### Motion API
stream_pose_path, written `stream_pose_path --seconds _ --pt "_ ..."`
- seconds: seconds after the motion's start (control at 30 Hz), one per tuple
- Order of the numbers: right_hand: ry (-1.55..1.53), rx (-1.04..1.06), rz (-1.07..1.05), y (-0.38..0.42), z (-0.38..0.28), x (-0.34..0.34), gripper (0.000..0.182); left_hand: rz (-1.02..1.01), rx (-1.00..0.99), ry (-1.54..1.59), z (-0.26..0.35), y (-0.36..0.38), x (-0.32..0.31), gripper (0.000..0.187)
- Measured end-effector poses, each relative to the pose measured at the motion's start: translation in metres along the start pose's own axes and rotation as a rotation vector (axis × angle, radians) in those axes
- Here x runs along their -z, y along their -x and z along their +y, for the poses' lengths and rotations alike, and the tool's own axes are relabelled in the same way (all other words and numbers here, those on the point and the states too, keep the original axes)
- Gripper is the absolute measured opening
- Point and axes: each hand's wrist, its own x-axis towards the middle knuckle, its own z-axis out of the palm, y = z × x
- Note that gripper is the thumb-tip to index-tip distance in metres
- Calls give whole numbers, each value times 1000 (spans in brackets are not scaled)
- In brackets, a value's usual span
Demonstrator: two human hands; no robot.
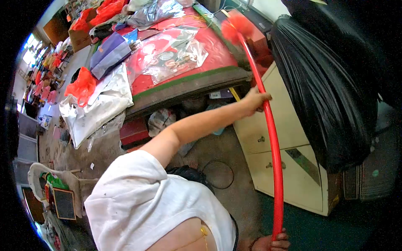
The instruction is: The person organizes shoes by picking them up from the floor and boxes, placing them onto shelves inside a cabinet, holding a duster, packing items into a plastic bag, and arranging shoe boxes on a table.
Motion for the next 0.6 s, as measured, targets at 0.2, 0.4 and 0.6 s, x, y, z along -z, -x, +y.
stream_pose_path --seconds 0.2,0.4,0.6 --pt "396 -177 -272 1 62 -35 22 333 1 -97 -39 -88 29 20" --pt "56 -666 126 -12 175 -13 15 556 -124 127 3 -113 109 12" --pt "-149 -262 -332 -48 196 7 15 430 -40 9 43 -107 93 11"
